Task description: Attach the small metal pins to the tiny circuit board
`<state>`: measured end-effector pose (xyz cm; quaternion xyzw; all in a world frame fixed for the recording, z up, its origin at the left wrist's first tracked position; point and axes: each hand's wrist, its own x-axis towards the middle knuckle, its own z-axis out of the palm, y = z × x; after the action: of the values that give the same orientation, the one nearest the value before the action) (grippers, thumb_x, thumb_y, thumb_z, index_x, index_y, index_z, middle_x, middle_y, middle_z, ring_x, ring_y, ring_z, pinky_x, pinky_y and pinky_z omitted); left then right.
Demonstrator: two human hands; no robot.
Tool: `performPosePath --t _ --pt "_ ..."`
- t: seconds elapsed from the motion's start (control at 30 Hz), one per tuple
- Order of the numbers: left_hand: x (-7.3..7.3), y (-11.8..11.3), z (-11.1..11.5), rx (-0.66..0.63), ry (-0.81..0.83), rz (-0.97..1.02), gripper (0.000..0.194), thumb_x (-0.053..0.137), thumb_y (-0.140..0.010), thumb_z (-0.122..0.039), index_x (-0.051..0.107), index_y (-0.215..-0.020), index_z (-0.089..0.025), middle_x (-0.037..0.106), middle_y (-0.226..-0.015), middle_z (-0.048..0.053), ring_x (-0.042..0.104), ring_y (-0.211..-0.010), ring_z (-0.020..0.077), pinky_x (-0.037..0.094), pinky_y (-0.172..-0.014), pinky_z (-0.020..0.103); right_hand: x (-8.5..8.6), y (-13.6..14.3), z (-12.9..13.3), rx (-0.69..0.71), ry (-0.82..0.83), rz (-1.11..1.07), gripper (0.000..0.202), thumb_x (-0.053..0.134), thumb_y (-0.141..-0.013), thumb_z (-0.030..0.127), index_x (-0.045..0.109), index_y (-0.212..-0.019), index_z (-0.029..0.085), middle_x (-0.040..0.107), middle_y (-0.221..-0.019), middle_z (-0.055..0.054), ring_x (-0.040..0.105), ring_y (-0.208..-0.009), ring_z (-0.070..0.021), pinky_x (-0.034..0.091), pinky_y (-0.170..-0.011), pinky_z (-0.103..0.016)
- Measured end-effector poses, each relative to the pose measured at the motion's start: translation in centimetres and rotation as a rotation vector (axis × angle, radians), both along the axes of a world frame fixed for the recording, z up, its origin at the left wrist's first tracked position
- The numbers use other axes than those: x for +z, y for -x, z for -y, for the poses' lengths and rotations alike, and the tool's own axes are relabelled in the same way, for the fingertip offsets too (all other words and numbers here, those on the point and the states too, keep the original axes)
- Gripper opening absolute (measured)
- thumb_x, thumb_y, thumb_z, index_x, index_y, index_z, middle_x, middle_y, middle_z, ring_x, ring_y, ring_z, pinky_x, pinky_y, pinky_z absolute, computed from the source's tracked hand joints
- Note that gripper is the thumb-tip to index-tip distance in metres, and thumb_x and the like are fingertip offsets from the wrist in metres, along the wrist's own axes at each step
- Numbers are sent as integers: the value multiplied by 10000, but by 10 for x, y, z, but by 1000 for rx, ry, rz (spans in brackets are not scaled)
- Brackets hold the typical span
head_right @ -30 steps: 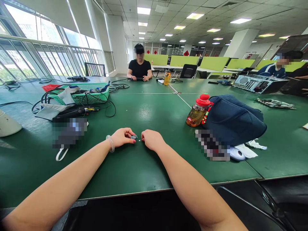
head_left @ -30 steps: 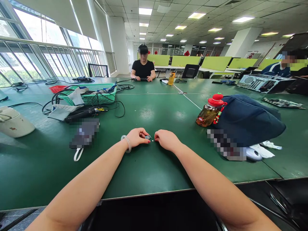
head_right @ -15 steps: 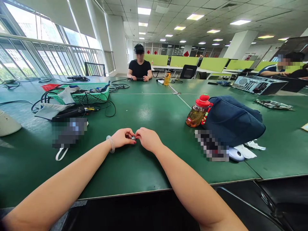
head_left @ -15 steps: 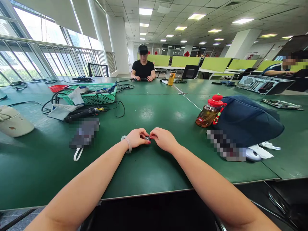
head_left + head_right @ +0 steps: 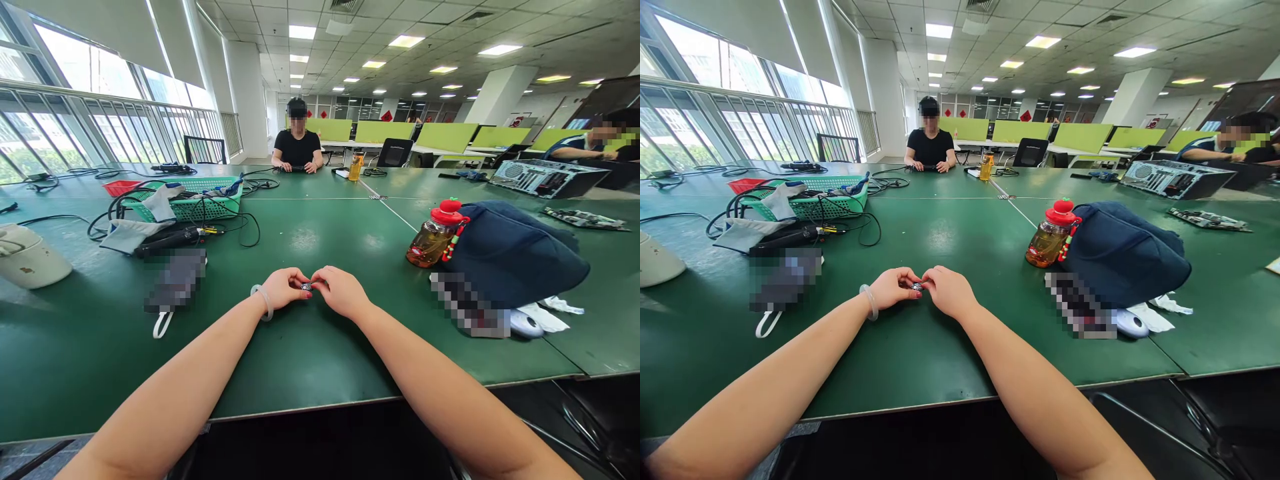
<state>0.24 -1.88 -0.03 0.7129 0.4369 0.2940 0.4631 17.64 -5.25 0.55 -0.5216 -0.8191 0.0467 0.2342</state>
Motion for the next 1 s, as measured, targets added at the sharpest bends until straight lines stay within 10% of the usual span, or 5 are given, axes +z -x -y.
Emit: performPosePath --t 0.4,1.0 --pt "0 4 -4 32 204 241 413 784 -521 -197 641 -900 -113 691 -741 36 637 -710 128 487 -826 328 2 2 3 -22 -8 43 275 437 -870 406 642 -884 223 610 -792 -15 541 -731 -118 353 -624 -231" --pt "16 4 9 28 587 353 241 606 -708 -69 665 -935 -123 691 -866 61 645 -753 93 521 -726 179 -5 14 7 4 -193 202 379 322 -909 430 611 -862 189 624 -801 -34 562 -700 -122 321 -594 -234"
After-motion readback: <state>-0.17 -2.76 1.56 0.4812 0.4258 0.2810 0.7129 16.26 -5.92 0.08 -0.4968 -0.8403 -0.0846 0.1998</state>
